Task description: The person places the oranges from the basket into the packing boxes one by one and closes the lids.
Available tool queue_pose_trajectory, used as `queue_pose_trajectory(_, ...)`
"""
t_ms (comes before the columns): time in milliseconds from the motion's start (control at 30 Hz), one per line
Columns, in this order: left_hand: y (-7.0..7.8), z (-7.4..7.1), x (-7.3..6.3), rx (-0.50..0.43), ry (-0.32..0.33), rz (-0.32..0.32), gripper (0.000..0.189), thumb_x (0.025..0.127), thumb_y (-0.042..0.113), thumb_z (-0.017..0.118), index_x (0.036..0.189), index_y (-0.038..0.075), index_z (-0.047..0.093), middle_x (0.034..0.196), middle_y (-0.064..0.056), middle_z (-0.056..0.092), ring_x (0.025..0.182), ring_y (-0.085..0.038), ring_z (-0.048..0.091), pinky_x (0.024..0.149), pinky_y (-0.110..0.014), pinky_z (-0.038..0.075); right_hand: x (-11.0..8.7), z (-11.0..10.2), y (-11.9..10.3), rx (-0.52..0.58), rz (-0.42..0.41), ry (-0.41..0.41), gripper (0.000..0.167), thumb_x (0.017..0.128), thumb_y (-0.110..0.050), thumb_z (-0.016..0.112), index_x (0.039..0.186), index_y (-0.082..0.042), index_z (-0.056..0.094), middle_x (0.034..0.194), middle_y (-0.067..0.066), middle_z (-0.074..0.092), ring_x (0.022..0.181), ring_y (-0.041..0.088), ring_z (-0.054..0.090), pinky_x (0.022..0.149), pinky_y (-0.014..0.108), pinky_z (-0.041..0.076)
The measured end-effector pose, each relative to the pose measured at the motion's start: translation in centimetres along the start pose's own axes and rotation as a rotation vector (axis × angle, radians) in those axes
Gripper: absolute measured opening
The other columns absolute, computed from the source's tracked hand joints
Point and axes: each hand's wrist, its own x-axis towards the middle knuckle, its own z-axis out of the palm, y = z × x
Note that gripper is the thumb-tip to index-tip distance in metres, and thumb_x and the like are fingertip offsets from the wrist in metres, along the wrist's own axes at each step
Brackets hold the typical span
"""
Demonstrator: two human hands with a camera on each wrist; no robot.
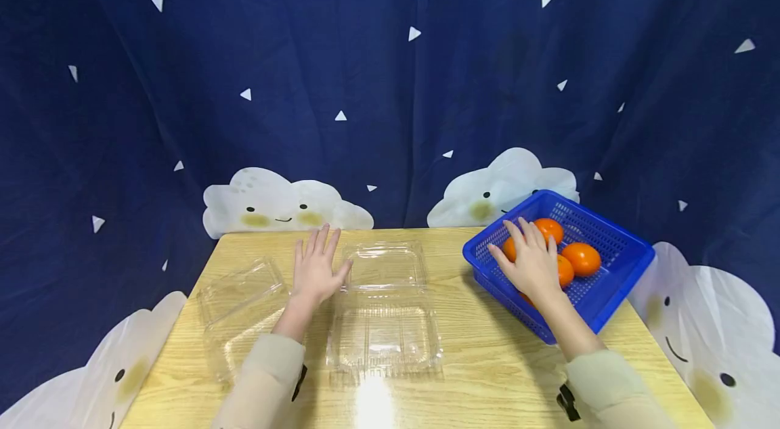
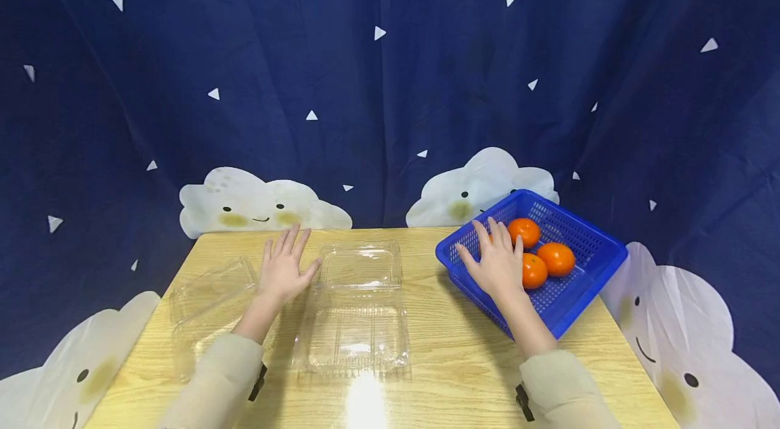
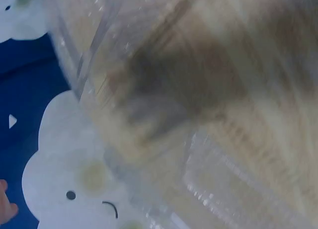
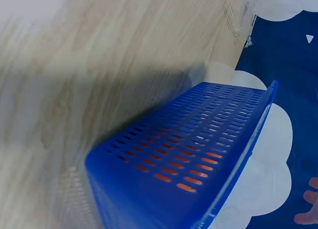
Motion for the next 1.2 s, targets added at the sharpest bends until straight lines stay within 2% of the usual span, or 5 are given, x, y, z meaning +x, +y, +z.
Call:
queue_pose_trajectory(300,3.2,2.3,-0.3,-0.046,0.258,0.18,0.046,0.085,0.035,0.048,0.121,0.006,0.052,0.123,-0.011,0.051,0.115,-0.027,0.044,0.097,-0.044,0.031,-2.2,0.4,1.6,0.052,-0.008,0.272,0.042,0.08,-0.023,0.062,0.116,-0.003,0.053,0.119,0.021,0.05,0.109,0.041,0.044,0.091,0.056,0.029)
queue_pose_trajectory(467,5.5,3.5,0.0,-0.036,0.331,0.258,0.039,0.084,0.031,0.05,0.113,0.005,0.057,0.113,-0.009,0.057,0.107,-0.026,0.05,0.093,-0.042,0.037,-3.4,0.4,3.0,0.087,0.032,0.348,0.038,0.078,-0.017,0.061,0.112,-0.001,0.055,0.113,0.021,0.053,0.106,0.04,0.045,0.089,0.057,0.031)
queue_pose_trajectory(867,11.1,5.7,1.0,-0.024,0.373,0.387,0.031,0.083,0.03,0.052,0.105,0.009,0.06,0.102,-0.004,0.06,0.098,-0.02,0.054,0.087,-0.036,0.04,-6.9,0.3,6.7,0.115,0.183,0.412,0.037,0.075,-0.013,0.06,0.109,0.001,0.055,0.112,0.025,0.05,0.099,0.045,0.044,0.081,0.057,0.03)
queue_pose_trajectory(1067,13.4,6.3,1.7,0.007,0.294,0.398,0.031,0.086,0.032,0.05,0.107,0.012,0.059,0.105,-0.001,0.059,0.099,-0.018,0.053,0.09,-0.034,0.039,-8.4,0.5,8.0,0.137,0.204,0.476,0.035,0.072,-0.008,0.06,0.106,0.003,0.056,0.108,0.026,0.05,0.097,0.047,0.043,0.079,0.056,0.03)
queue_pose_trajectory(1200,14.6,6.7,2.1,0.036,0.246,0.392,0.031,0.087,0.034,0.049,0.108,0.014,0.058,0.106,0.001,0.058,0.099,-0.016,0.052,0.09,-0.034,0.038,-9.2,0.4,8.4,0.116,0.242,0.468,0.035,0.073,-0.008,0.059,0.107,0.003,0.056,0.109,0.027,0.05,0.097,0.047,0.042,0.079,0.056,0.031)
